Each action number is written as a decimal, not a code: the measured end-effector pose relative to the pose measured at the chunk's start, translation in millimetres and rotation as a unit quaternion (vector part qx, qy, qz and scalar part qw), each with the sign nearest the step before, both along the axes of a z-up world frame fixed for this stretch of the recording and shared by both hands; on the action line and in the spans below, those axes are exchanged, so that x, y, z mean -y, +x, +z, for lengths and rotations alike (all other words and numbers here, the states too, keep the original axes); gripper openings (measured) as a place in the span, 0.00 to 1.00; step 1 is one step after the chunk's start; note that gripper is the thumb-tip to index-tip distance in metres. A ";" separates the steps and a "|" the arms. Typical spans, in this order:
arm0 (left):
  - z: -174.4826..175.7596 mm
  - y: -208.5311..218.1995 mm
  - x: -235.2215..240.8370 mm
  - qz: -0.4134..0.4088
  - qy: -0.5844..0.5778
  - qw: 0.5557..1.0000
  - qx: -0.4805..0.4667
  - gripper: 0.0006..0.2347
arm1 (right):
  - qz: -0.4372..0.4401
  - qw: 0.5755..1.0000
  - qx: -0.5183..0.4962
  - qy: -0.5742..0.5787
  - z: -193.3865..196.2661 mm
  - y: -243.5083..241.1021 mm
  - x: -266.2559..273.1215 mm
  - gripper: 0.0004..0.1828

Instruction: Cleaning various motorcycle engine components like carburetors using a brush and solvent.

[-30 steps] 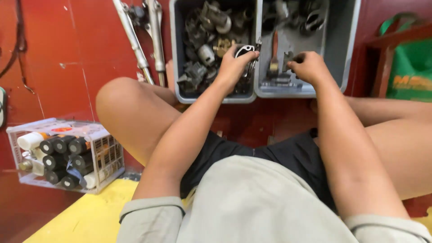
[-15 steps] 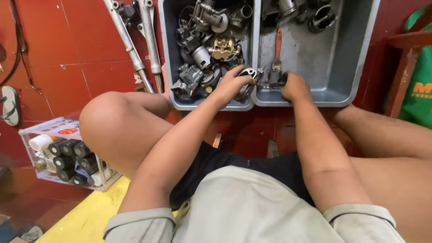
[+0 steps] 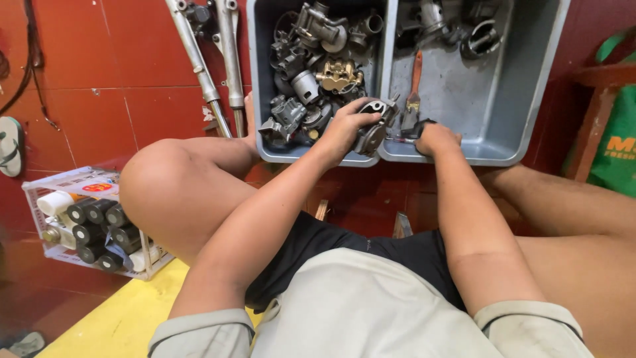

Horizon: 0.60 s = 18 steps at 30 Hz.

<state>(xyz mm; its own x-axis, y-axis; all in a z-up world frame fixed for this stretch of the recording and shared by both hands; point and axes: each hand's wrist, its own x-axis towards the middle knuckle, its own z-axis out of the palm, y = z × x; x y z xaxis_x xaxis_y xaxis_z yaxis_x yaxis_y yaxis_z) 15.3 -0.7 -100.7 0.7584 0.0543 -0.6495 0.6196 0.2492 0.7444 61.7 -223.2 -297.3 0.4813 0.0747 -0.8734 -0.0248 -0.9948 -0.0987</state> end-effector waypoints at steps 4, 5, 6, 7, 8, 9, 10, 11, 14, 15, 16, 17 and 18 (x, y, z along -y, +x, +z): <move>1.5 -2.5 -0.7 0.020 -0.025 0.998 0.060 0.20 | 0.003 1.000 0.017 0.003 11.8 2.0 -2.4 0.28; -6.4 -1.6 0.3 0.054 -0.066 0.995 0.050 0.19 | 0.004 1.000 0.023 0.017 16.4 8.9 -3.2 0.28; -13.8 -0.2 1.1 0.086 -0.106 0.990 0.040 0.19 | 0.005 0.999 0.029 0.030 21.7 15.8 -4.2 0.28; -3.7 1.1 0.1 0.088 -0.109 0.989 0.047 0.19 | 0.007 0.999 0.037 0.028 48.6 24.5 -9.2 0.28; 6.6 2.1 -1.6 0.103 -0.133 0.984 0.052 0.19 | 0.006 0.996 0.077 0.052 75.8 32.4 -15.0 0.24; 17.0 2.2 -4.6 0.120 -0.156 0.979 0.056 0.20 | 0.007 0.990 0.116 0.076 102.8 39.4 -22.8 0.21; 32.0 2.2 -4.7 0.123 -0.157 0.978 0.064 0.20 | 0.012 0.989 0.123 0.076 130.9 48.7 -23.4 0.21; 46.9 2.3 -4.7 0.143 -0.177 0.971 0.078 0.20 | -0.009 0.968 0.184 0.169 158.9 57.6 -24.1 0.18; 93.6 6.5 -15.4 0.177 -0.207 0.954 0.123 0.14 | -0.091 0.906 0.272 0.311 281.0 62.4 -41.9 0.14; 109.4 7.3 -20.6 0.189 -0.215 0.947 0.143 0.09 | -0.160 0.873 0.288 0.360 327.3 57.8 -50.2 0.15; 111.5 7.6 -23.8 0.191 -0.216 0.945 0.152 0.09 | -0.153 0.871 0.293 0.363 348.9 53.2 -41.5 0.15; 112.9 6.5 -27.1 0.215 -0.204 0.942 0.157 0.09 | -0.087 0.825 0.375 0.415 369.2 46.5 -32.6 0.12; 114.0 5.7 -29.8 0.238 -0.191 0.938 0.161 0.10 | -0.017 0.765 0.449 0.461 389.0 39.8 -23.1 0.10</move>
<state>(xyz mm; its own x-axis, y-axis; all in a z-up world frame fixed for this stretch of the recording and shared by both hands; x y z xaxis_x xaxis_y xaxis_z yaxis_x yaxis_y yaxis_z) 20.9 29.1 13.3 0.8677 0.2470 -0.4313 0.1277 0.7279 0.6737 101.5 -200.1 91.7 0.8722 0.4333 0.2270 0.4402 -0.4930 -0.7505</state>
